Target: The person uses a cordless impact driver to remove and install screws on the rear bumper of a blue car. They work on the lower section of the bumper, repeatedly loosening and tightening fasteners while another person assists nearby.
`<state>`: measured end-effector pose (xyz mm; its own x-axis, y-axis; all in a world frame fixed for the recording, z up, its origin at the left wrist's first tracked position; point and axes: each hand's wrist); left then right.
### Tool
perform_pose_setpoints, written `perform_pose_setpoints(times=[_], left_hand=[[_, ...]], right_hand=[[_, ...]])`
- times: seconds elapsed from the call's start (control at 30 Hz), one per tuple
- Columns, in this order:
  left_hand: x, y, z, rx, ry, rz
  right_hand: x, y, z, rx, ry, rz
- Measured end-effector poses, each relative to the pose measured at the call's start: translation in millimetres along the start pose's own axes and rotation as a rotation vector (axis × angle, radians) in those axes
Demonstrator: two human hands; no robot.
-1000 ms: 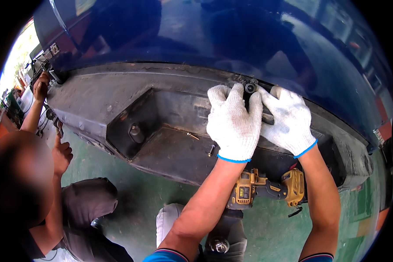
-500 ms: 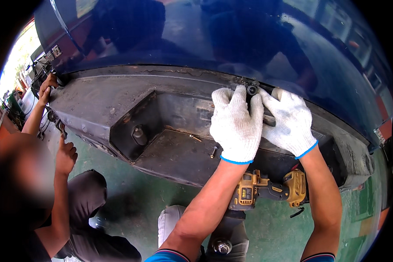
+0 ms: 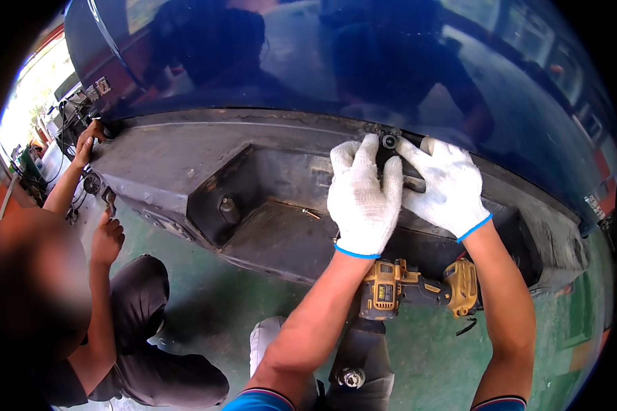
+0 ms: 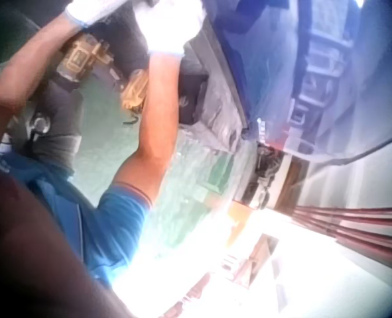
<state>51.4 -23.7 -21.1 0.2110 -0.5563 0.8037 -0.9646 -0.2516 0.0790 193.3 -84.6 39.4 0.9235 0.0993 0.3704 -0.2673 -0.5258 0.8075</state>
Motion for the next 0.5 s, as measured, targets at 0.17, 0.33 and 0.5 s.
perform_pose_setpoints(times=[0.17, 0.33, 0.5], left_hand=[[-21, 26, 12, -0.002, -0.062, 0.102], [-38, 42, 30, -0.073, 0.121, -0.024], [-49, 41, 30, -0.035, 0.005, -0.102]], right_hand=[[-3, 6, 1, -0.015, -0.012, -0.038], [-1, 3, 5, 0.017, -0.015, -0.047], [-4, 6, 3, -0.013, -0.015, -0.045]])
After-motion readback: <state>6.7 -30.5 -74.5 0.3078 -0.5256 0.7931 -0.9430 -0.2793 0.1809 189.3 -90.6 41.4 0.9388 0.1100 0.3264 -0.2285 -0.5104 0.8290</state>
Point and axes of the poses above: each hand's wrist, its own z-axis away from the middle knuckle, its own y-axis out of the back of the hand, x = y × z, and after that the axes turned 11 degrees about y, right-handed
